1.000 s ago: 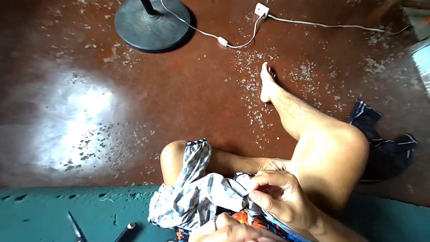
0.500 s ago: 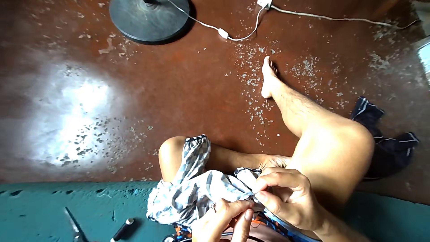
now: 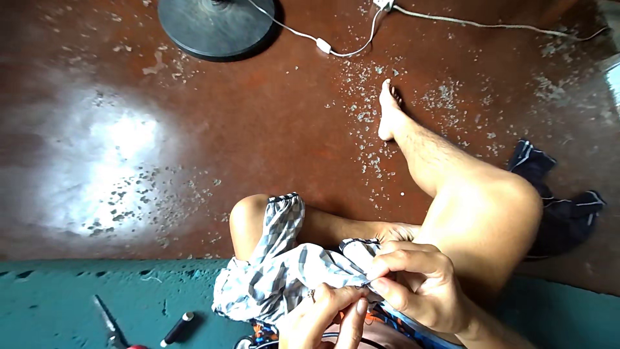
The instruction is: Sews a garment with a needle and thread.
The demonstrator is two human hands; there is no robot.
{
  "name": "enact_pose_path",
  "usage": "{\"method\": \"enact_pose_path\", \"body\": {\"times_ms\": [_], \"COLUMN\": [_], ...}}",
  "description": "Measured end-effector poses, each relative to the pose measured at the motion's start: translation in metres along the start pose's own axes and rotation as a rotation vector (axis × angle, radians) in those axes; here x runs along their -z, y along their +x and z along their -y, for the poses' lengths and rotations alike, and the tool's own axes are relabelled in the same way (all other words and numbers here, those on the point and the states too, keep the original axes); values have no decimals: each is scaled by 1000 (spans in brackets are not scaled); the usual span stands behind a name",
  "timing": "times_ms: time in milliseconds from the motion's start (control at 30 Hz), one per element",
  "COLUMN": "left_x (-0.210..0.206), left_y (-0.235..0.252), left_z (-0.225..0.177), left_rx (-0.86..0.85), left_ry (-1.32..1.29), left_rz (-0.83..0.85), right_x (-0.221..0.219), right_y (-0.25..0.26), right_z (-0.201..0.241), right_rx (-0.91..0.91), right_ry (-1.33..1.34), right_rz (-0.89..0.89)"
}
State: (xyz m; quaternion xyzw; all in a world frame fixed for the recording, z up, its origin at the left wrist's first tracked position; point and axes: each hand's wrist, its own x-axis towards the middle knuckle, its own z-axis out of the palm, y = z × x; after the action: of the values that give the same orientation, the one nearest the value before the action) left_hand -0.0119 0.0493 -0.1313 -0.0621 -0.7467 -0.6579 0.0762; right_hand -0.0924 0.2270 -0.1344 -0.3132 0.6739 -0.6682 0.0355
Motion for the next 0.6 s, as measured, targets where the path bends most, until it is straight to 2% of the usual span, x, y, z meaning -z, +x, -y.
{"method": "enact_pose_path", "body": {"times_ms": [600], "left_x": [1], "left_y": [1], "left_z": [0], "left_rx": [8], "left_ry": [13], "left_rz": [-16], "right_x": [-2], "right_y": [1], "right_z": [0], "right_rx": [91], "right_ry": [-135], "right_rz": [1]}}
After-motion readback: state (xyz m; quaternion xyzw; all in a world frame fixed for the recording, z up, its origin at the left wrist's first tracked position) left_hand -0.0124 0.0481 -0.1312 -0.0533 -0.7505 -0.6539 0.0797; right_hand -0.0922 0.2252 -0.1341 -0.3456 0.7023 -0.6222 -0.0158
